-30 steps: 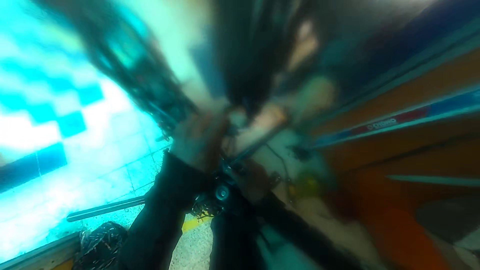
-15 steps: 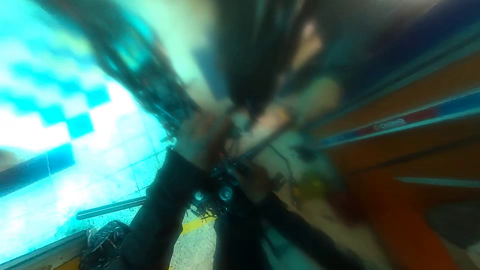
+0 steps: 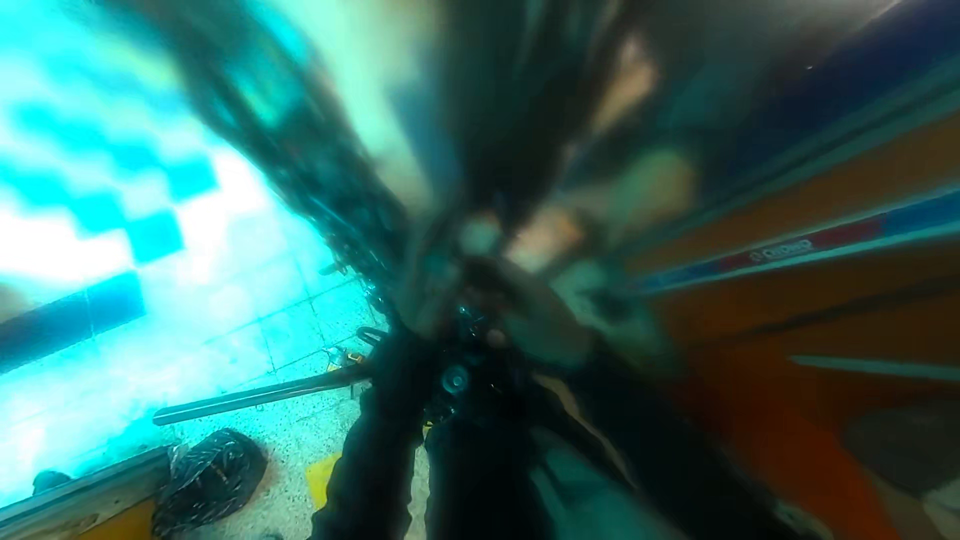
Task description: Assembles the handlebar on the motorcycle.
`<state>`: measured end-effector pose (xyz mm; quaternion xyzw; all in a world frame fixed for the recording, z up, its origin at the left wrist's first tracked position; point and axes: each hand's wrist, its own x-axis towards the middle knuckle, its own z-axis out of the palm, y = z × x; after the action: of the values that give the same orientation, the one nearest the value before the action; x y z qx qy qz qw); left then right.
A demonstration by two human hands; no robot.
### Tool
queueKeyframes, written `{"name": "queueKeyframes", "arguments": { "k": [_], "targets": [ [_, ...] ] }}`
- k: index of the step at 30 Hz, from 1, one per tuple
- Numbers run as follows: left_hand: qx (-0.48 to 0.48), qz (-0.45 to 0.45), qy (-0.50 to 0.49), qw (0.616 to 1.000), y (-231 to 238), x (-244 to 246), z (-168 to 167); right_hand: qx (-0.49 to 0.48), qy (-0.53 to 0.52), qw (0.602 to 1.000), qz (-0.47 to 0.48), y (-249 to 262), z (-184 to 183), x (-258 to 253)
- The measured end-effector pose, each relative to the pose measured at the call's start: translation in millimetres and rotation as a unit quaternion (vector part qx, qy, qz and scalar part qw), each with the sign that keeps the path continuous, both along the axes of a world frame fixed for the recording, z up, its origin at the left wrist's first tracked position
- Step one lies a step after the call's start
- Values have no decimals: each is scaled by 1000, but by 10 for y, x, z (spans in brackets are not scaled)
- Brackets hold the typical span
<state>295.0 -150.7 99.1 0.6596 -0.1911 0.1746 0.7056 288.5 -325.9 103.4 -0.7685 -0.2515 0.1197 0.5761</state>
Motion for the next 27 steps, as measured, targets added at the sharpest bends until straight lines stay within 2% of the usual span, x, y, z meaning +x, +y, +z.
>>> {"name": "queueKeyframes", "arguments": {
  "k": [2, 4, 6, 8, 10, 12, 14, 16, 17, 19, 21, 22, 25, 26, 27],
  "targets": [
    [-149, -31, 83, 985, -26, -58, 27, -18, -5, 999, 31, 28, 104, 172],
    [-245, -36, 165, 955, 14, -107, 26, -49, -25, 998, 42, 64, 147, 221],
    [-301, -7, 244, 922, 72, -105, 1, -65, -59, 995, 51, 124, 118, 185],
    [-302, 42, 322, 896, 100, -42, 58, -93, -72, 992, 43, 190, 103, 155],
    [-237, 40, 403, 883, 133, 55, 236, -105, -74, 992, 18, 229, 123, 131],
    [-121, 0, 461, 879, 219, 190, 465, -107, -62, 992, -12, 229, 109, 113],
    [17, -45, 456, 889, 290, 314, 683, -98, -53, 993, -31, 224, 78, 101],
    [215, -102, 333, 913, 329, 395, 813, -105, -71, 991, -43, 246, 78, 83],
    [325, -138, 240, 904, 342, 421, 871, -119, -86, 988, -51, 269, 76, 78],
    [495, -167, 72, 850, 287, 361, 1025, -139, -113, 981, -72, 285, 59, 80],
    [566, -133, -29, 813, 296, 171, 1056, -142, -126, 978, -85, 256, 32, 90],
    [571, -126, -34, 811, 367, 54, 1082, -125, -133, 980, -81, 235, 2, 91],
    [525, -123, -14, 842, 776, -135, 1083, -113, -142, 982, -46, 221, -39, 66],
    [535, -97, -1, 839, 890, -136, 1079, -123, -134, 983, -35, 227, -24, 61],
    [568, -56, 20, 821, 932, -113, 1105, -133, -121, 983, -27, 235, -3, 64]
  ]
}}
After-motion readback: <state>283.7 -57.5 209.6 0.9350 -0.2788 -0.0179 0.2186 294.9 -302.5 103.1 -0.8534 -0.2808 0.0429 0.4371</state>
